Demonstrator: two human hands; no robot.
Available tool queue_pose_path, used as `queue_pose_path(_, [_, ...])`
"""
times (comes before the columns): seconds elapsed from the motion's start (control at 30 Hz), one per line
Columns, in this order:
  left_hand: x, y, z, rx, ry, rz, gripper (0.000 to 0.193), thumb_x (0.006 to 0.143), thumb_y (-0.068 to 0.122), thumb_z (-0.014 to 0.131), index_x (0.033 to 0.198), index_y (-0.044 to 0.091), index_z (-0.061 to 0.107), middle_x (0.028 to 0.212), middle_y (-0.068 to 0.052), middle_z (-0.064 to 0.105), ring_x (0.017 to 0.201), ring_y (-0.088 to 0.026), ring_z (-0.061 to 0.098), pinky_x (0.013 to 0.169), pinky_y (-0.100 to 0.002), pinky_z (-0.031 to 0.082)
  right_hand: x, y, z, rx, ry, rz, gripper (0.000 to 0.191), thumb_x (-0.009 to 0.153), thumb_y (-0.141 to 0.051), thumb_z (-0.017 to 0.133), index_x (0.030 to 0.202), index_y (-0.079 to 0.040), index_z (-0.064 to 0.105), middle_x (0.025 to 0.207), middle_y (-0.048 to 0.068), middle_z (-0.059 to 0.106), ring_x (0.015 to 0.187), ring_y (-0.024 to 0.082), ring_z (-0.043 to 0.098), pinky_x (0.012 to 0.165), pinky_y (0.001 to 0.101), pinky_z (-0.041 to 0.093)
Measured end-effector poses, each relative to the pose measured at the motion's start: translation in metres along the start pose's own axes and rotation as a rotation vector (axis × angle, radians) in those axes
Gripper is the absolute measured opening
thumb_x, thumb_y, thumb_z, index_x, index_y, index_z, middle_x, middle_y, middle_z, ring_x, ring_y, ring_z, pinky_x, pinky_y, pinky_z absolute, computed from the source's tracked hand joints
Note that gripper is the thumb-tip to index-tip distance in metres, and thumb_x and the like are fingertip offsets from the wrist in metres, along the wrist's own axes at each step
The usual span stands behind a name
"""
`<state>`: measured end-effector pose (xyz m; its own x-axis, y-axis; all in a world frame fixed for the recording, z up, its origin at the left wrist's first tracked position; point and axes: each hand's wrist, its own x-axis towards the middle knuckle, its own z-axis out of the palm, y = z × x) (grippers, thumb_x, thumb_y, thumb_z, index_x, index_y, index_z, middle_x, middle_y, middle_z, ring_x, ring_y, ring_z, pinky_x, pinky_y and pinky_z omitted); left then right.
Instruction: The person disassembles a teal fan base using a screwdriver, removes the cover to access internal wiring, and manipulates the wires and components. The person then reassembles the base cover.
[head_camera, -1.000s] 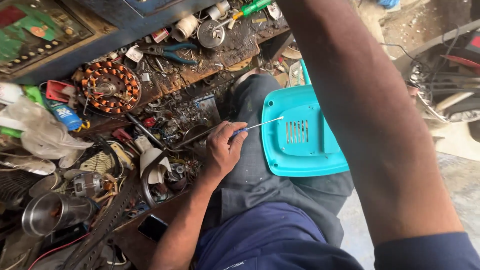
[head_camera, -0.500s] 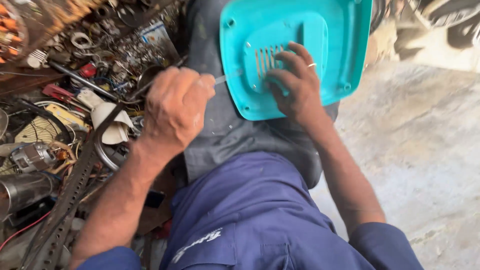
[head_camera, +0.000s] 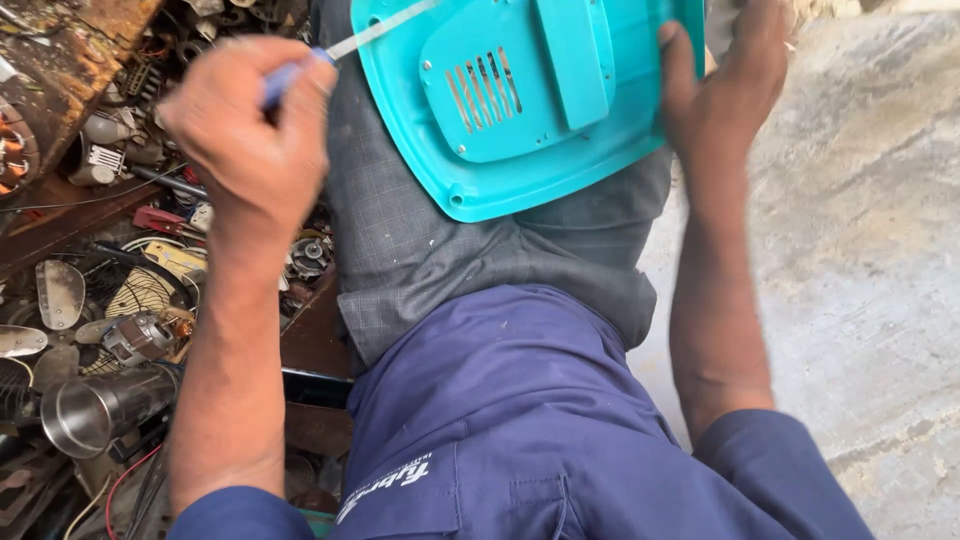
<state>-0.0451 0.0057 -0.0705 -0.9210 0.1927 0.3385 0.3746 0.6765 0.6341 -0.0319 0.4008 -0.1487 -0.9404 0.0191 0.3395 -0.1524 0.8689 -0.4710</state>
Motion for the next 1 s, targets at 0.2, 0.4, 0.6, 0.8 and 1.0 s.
queue_pose_path(0.2, [-0.005, 0.004, 0.007, -0.104, -0.082, -0.035, 0.009, 0.102, -0.002, 0.077, 0.107, -0.002, 0.069, 0.098, -0.012, 0.066, 0.086, -0.028, 0.068, 0.074, -0.039, 0.053, 0.003, 0.025, 0.006, 0.486, -0.213, 0.321, 0.018, 0.112, -0.004, 0.059, 0.099, 0.008, 0.063, 0.080, 0.002, 0.056, 0.065, 0.007, 0.046, 0.057, 0.0300, 0.037])
queue_pose_path(0.4, [-0.013, 0.018, -0.007, 0.146, -0.184, 0.124, 0.021, 0.099, -0.003, 0.077, 0.114, 0.000, 0.063, 0.103, -0.011, 0.058, 0.098, -0.029, 0.060, 0.084, -0.040, 0.050, 0.002, 0.017, 0.001, 0.594, -0.219, 0.405, 0.022, 0.113, -0.003, 0.059, 0.094, 0.007, 0.061, 0.076, 0.000, 0.057, 0.067, 0.007, 0.046, 0.061, 0.0284, 0.036])
queue_pose_path(0.6, [-0.003, 0.022, -0.003, 0.216, -0.204, 0.210, 0.016, 0.103, 0.001, 0.075, 0.112, 0.001, 0.061, 0.101, -0.009, 0.056, 0.092, -0.025, 0.057, 0.084, -0.040, 0.048, 0.004, 0.007, -0.002, 0.689, -0.158, 0.388, 0.023, 0.116, -0.006, 0.060, 0.094, 0.004, 0.059, 0.082, -0.001, 0.059, 0.066, 0.006, 0.050, 0.062, 0.0257, 0.037])
queue_pose_path(0.8, [0.000, 0.020, -0.005, 0.234, -0.228, 0.275, 0.014, 0.105, 0.003, 0.074, 0.112, 0.001, 0.063, 0.100, -0.009, 0.057, 0.094, -0.024, 0.057, 0.083, -0.039, 0.048, -0.008, 0.018, 0.001, 0.619, -0.143, 0.429, 0.039, 0.120, -0.010, 0.064, 0.084, 0.000, 0.054, 0.074, -0.001, 0.052, 0.061, 0.008, 0.045, 0.058, 0.0266, 0.032])
queue_pose_path(1.0, [0.008, 0.023, -0.003, 0.269, -0.236, 0.331, 0.012, 0.102, 0.003, 0.069, 0.113, 0.001, 0.064, 0.098, -0.008, 0.056, 0.091, -0.022, 0.056, 0.081, -0.036, 0.048, -0.020, 0.042, 0.009, 0.463, -0.130, 0.292, 0.039, 0.115, -0.012, 0.064, 0.082, 0.002, 0.051, 0.075, 0.003, 0.047, 0.068, 0.012, 0.046, 0.063, 0.0322, 0.034])
